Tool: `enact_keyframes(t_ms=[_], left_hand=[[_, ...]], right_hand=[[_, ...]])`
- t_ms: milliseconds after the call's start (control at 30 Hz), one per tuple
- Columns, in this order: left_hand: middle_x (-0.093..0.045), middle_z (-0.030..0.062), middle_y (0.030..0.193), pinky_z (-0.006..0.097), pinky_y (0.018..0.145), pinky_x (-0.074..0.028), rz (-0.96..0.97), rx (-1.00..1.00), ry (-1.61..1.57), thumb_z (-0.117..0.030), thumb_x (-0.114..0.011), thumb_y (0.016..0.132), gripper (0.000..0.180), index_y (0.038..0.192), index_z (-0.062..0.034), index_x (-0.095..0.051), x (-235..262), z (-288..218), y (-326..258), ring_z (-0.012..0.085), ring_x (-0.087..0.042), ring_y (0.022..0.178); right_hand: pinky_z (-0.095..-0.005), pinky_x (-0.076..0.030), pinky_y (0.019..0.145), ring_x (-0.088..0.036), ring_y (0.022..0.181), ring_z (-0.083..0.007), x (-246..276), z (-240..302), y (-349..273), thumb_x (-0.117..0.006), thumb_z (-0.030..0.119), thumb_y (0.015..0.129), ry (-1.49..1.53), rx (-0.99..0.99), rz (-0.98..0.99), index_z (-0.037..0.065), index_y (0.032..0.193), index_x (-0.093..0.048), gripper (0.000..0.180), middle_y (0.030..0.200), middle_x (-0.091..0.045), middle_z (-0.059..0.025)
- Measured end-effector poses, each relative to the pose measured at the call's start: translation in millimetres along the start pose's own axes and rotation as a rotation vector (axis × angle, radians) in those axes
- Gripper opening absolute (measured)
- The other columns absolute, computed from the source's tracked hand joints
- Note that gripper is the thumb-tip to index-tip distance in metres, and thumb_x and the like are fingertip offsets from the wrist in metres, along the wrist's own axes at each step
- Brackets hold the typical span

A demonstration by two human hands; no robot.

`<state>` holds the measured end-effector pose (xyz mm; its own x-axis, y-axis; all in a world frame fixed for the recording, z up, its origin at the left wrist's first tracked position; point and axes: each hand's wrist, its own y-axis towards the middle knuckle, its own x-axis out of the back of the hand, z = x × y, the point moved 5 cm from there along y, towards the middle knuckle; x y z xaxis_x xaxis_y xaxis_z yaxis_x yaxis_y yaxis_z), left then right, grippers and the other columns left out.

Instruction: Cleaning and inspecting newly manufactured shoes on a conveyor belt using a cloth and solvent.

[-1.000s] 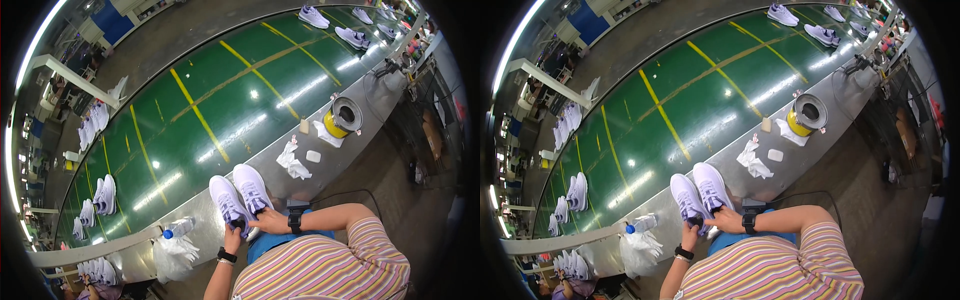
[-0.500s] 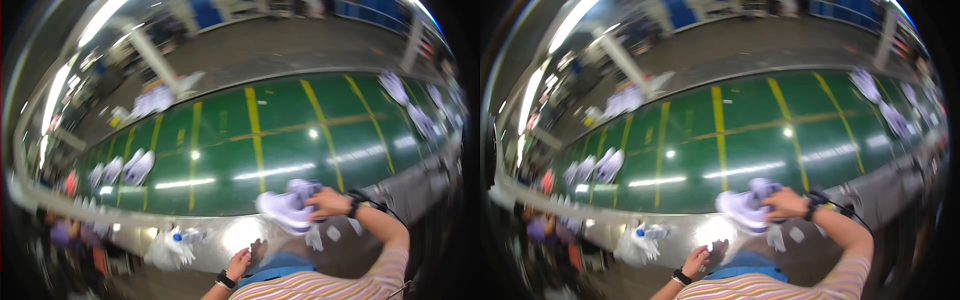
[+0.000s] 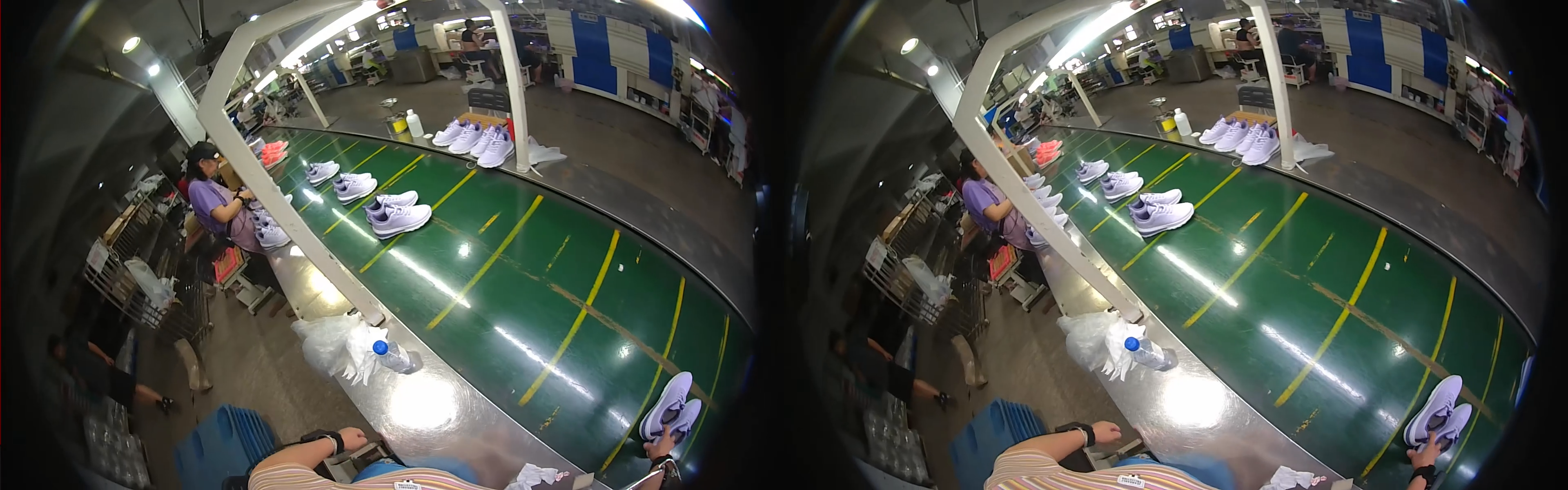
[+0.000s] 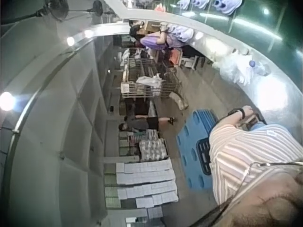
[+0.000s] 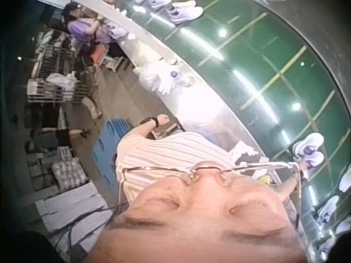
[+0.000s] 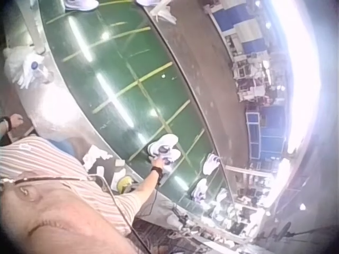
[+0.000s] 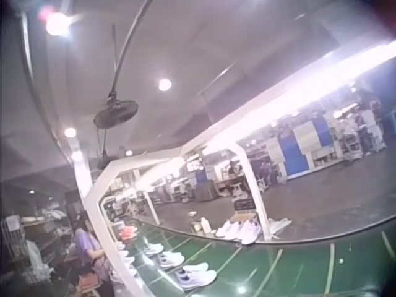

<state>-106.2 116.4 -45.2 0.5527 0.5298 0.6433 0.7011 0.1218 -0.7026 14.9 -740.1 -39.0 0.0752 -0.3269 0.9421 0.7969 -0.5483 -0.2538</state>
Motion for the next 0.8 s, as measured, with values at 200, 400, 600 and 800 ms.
enact_keyframes(t_ms=[200, 400, 600, 800], left_hand=[[-0.055, 0.0293, 0.094, 0.045, 0.081, -0.045, -0.775, 0.172, -0.154, -0.014, -0.055, 0.072, 0.025, 0.093, -0.0034, -0.062, 104.3, 36.7, 1.5, 0.0433, -0.055, 0.087], [-0.051, 0.0165, 0.093, 0.037, 0.08, -0.043, -1.22, -0.185, -0.412, -0.001, -0.054, 0.071, 0.037, 0.108, -0.0041, -0.054, 266.8, 11.9, 21.3, 0.0315, -0.052, 0.088], [-0.052, 0.0159, 0.102, 0.037, 0.087, -0.042, -1.09, -0.667, -0.259, -0.005, -0.058, 0.071, 0.039, 0.11, -0.0103, -0.056, 409.1, -38.1, 141.1, 0.0312, -0.05, 0.099], [-0.034, 0.0192, 0.127, 0.049, 0.095, -0.035, -0.639, -0.545, 0.023, -0.012, -0.063, 0.071, 0.051, 0.121, -0.0202, -0.05, 452.3, -106.1, 263.4, 0.0384, -0.034, 0.117]], right_hand=[[-0.0422, -0.039, 0.089, -0.047, 0.103, -0.0386, 41.1, 108.8, -11.3, -0.074, 0.006, 0.055, -0.017, 0.234, -0.124, 0.006, 0.115, -0.046, 0.066, 0.108, -0.049, -0.0192], [-0.0333, -0.044, 0.08, -0.054, 0.092, -0.0248, 87.6, 411.2, -149.6, -0.071, 0.007, 0.063, 0.422, 0.767, 0.045, 0.003, 0.111, -0.051, 0.052, 0.098, -0.055, -0.0123], [-0.0356, -0.04, 0.09, -0.047, 0.11, -0.0224, 104.0, 673.7, -305.6, -0.077, 0.007, 0.061, 0.601, 1.139, 0.159, 0.006, 0.129, -0.037, 0.079, 0.118, -0.047, -0.0093], [-0.0363, -0.042, 0.089, -0.05, 0.106, -0.024, 89.0, 833.8, -384.9, -0.078, 0.02, 0.068, 0.977, 1.371, -0.041, -0.002, 0.123, -0.04, 0.071, 0.116, -0.048, -0.0128]])
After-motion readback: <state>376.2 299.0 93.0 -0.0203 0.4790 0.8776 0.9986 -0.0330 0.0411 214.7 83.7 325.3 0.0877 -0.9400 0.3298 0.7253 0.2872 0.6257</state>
